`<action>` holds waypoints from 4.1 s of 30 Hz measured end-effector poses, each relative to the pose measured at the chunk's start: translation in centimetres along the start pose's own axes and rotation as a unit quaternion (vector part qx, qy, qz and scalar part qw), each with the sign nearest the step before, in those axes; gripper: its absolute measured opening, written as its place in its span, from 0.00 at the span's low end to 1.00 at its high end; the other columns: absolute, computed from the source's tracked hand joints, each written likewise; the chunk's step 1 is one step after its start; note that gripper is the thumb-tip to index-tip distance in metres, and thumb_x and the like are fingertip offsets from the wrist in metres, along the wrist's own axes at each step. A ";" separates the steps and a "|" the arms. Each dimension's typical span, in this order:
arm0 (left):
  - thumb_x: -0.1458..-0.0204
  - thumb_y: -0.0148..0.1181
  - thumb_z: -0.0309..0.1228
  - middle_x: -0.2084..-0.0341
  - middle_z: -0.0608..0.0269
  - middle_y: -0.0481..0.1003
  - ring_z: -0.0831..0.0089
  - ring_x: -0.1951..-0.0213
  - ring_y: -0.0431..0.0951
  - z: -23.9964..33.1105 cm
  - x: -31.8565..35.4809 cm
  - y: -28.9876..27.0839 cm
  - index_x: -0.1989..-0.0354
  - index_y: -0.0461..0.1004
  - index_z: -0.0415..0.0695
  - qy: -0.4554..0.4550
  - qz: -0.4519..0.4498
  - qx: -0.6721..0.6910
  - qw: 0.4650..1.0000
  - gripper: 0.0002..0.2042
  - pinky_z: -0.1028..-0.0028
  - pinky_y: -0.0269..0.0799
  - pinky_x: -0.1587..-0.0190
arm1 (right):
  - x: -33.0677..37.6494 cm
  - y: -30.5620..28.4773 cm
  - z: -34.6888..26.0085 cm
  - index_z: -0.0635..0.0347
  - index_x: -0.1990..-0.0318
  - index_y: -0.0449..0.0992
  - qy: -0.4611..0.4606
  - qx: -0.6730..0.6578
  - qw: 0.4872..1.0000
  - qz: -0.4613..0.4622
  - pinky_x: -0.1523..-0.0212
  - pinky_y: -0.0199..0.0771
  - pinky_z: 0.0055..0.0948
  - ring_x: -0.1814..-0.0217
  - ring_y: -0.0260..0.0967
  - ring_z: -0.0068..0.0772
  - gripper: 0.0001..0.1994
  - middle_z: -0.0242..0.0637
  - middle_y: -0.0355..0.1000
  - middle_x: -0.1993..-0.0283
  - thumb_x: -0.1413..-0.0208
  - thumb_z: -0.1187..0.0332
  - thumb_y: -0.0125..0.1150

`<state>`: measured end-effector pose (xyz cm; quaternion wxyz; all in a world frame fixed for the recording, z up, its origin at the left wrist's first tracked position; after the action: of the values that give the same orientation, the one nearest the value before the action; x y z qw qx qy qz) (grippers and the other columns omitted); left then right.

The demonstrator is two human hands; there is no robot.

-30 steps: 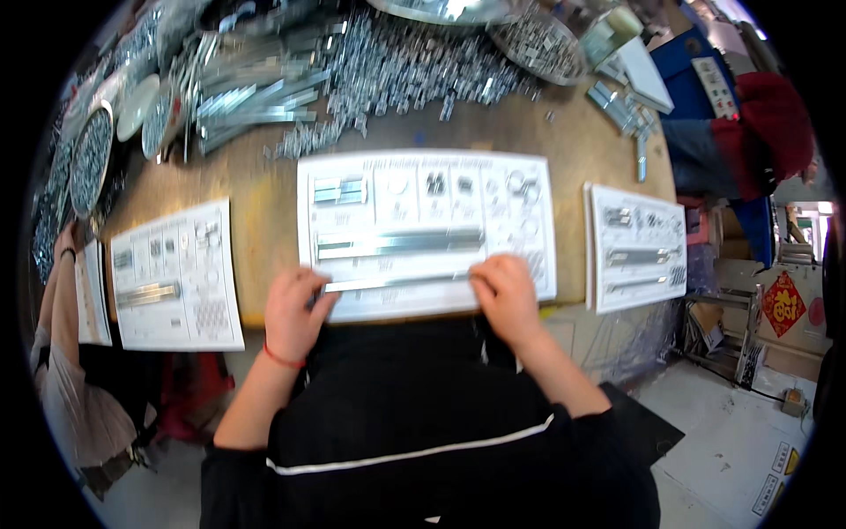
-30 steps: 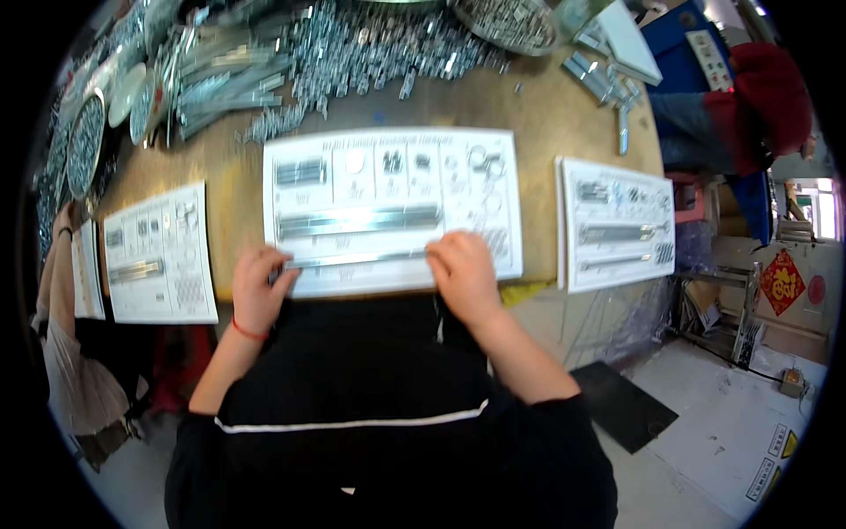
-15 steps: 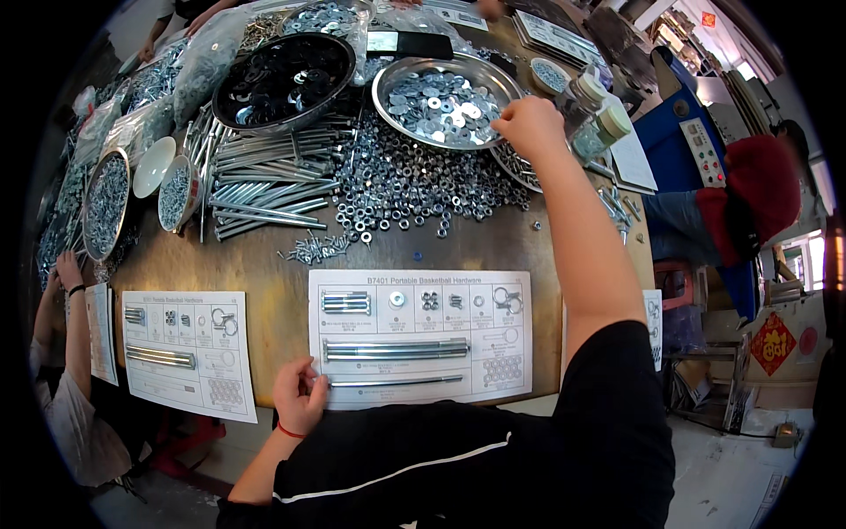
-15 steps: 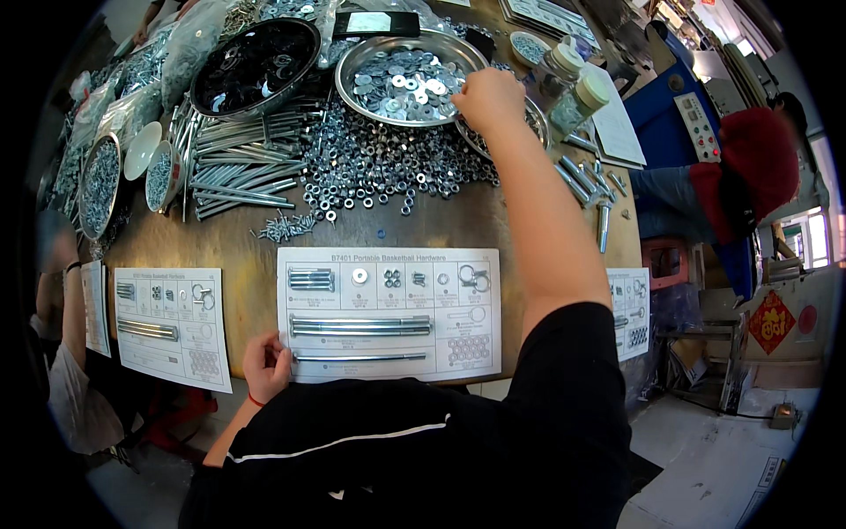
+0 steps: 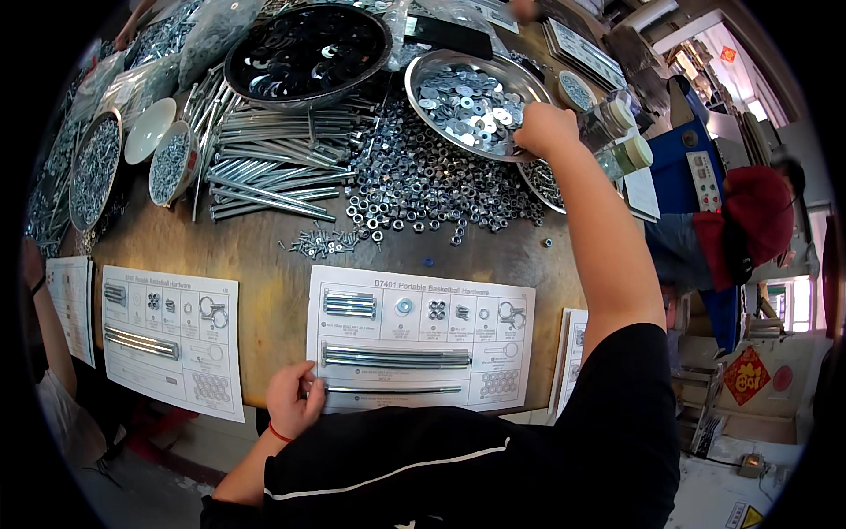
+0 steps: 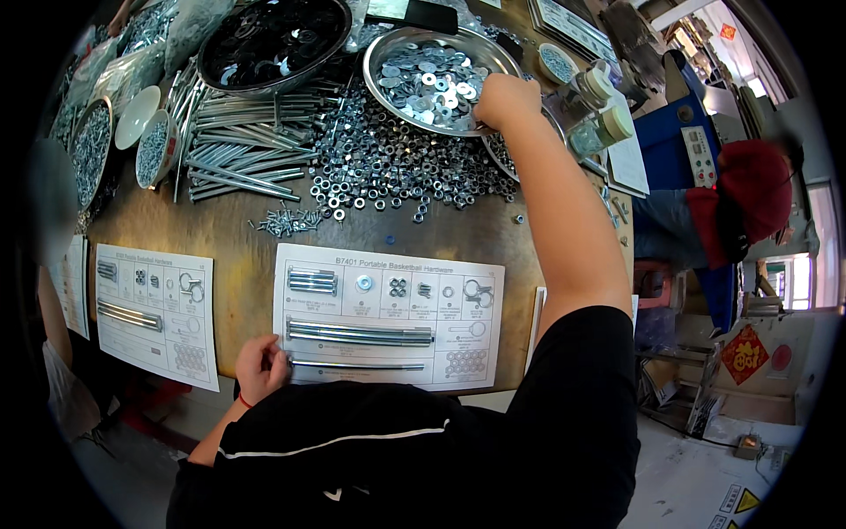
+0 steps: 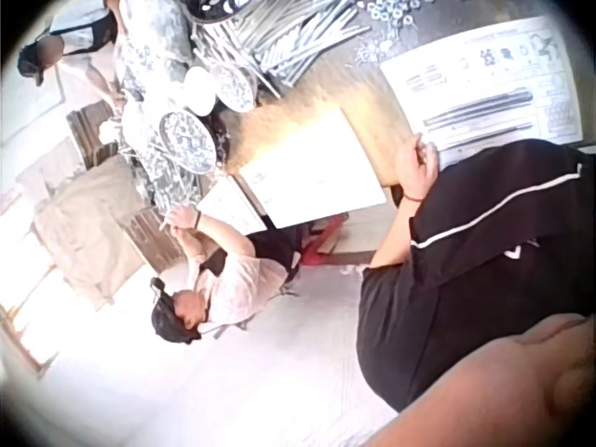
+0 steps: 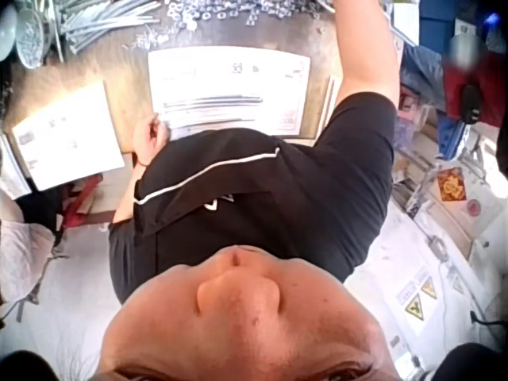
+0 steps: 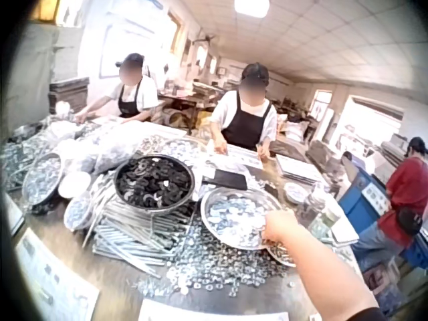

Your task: The person sorts small metal hardware components, including nuts, washers, and bolts, from a large pile on a table into designated sections on a printed instruction sheet. They repeatedly pick up individual pieces, place them on the sheet, and occasionally adjust the sheet's position.

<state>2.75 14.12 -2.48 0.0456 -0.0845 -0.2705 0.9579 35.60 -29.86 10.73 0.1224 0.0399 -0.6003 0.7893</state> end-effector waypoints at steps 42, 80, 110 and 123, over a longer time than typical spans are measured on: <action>0.50 0.71 0.29 0.70 0.67 0.80 0.85 0.68 0.75 12.6 -1.7 7.3 0.55 0.81 0.39 -0.124 -0.435 0.328 0.829 0.14 0.82 0.71 0.65 | 37.6 5.3 -14.5 0.61 0.60 0.82 -0.272 -0.645 0.706 0.107 0.66 0.70 0.25 0.64 0.70 0.30 0.18 0.34 0.72 0.66 0.65 0.80 0.70; 0.48 0.66 0.21 0.68 0.70 0.77 0.86 0.68 0.74 5.5 -1.7 6.5 0.52 0.78 0.36 -0.265 -0.355 0.350 0.825 0.14 0.84 0.71 0.65 | 33.0 10.5 -18.1 0.57 0.49 0.78 -0.143 -0.282 0.933 0.175 0.37 0.49 0.57 0.31 0.50 0.60 0.22 0.50 0.60 0.34 0.53 0.61 0.70; 0.47 0.65 0.20 0.63 0.59 0.81 0.78 0.59 0.79 1.9 3.6 -9.6 0.50 0.76 0.33 -0.169 -0.252 0.454 0.838 0.15 0.78 0.75 0.54 | 33.1 -5.3 -37.9 0.60 0.62 0.79 -0.518 -0.543 0.661 -0.003 0.62 0.68 0.26 0.61 0.69 0.29 0.16 0.37 0.71 0.60 0.63 0.77 0.70; 0.48 0.66 0.20 0.66 0.62 0.80 0.80 0.64 0.78 -5.0 8.4 -16.5 0.52 0.78 0.34 -0.191 -0.074 0.550 0.810 0.14 0.80 0.73 0.59 | 18.8 -5.1 -66.2 0.59 0.66 0.83 -0.418 -0.233 0.872 0.102 0.58 0.77 0.39 0.59 0.76 0.45 0.10 0.42 0.77 0.60 0.56 0.66 0.67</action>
<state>-3.88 31.83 0.85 0.1029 0.1596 0.2931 0.9370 24.19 37.52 1.20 -0.2155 0.2754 -0.7625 0.5443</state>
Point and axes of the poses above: each hand's wrist, its own x-axis away from the middle knuckle, its own y-axis out of the palm, z = x × y, the point moved 8 cm from there along -x, towards the middle knuckle
